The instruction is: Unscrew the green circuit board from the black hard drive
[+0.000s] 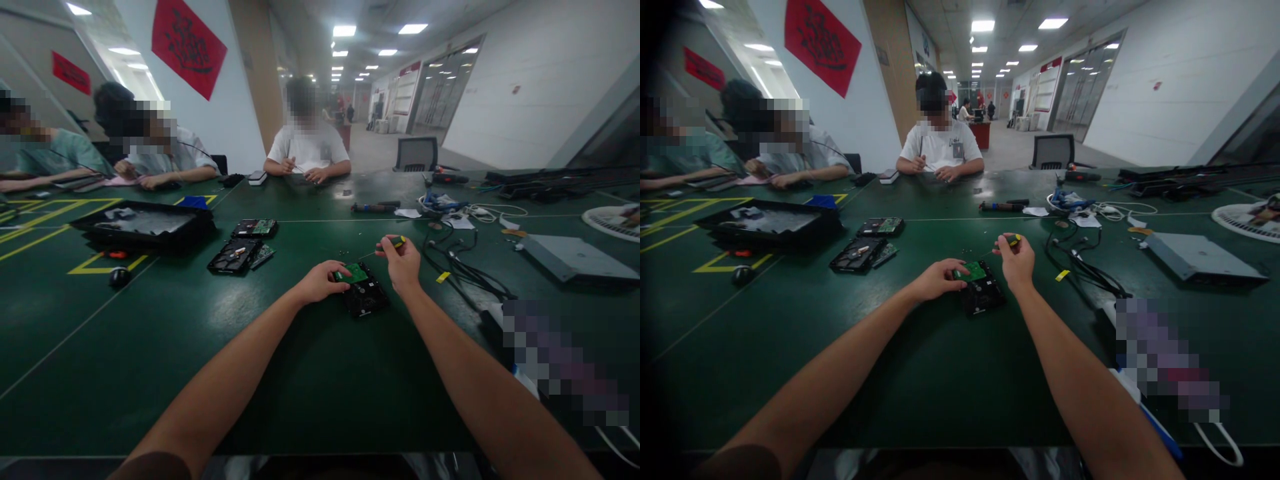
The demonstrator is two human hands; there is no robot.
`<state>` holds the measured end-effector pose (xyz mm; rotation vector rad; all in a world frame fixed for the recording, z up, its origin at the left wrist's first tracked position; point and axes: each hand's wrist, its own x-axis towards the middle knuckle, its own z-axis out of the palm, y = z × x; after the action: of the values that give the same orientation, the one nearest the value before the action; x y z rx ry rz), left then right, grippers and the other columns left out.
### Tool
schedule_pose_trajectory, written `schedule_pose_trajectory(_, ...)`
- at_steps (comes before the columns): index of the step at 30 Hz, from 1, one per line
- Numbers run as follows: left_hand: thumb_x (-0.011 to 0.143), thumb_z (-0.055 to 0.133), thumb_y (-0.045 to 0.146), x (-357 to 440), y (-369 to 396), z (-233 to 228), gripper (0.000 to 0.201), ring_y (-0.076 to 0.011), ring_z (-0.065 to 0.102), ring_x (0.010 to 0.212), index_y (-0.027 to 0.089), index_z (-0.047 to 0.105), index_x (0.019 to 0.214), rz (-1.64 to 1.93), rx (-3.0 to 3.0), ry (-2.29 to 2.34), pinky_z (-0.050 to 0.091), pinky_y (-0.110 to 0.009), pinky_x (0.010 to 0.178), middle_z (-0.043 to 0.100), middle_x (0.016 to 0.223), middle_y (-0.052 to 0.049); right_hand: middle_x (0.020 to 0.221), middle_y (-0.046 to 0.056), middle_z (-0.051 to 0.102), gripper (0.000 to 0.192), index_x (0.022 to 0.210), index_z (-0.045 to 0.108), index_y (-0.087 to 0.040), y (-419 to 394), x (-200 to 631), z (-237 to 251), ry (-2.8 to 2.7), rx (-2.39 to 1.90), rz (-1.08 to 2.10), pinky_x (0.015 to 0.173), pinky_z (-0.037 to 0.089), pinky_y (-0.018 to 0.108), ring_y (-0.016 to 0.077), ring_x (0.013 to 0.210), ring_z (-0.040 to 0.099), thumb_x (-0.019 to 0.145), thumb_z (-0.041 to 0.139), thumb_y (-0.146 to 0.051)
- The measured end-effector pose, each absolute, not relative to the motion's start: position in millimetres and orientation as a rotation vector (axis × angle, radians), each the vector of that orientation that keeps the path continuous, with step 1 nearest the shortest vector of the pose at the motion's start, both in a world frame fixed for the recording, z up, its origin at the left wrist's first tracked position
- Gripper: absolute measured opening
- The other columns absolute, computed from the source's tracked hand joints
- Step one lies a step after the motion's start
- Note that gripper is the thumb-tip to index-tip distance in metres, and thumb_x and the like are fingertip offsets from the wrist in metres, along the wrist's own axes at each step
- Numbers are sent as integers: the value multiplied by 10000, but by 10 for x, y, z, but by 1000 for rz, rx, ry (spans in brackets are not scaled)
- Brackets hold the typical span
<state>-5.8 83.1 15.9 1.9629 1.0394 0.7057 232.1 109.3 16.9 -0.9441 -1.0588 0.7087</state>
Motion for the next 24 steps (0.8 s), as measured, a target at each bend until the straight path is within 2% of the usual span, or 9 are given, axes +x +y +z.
schedule_pose_trajectory(16,789,820,366,-74,897,73,396,-126,611,776,227,748,1154,696,1990,1026,553,-312,728,554,1446,-103,851,8,688,350,956,636,-190,1481,2146,318,-976,-961,641,644,646,307,162,740,710,796,746,-481)
schedule_pose_trajectory(21,797,812,359,-74,899,69,379,-133,615,786,228,749,1147,691,1991,1040,554,-315,739,558,1444,-99,858,8,711,425,1024,648,-206,1447,2192,491,-1122,-1045,610,594,606,284,165,735,691,800,726,-558)
schedule_pose_trajectory(24,794,815,362,-77,902,74,379,-134,615,794,218,747,1138,697,1992,1022,553,-314,751,556,1443,-100,921,24,740,452,1053,665,-222,1337,2269,582,-1282,-1137,506,685,588,304,185,828,689,826,686,-612)
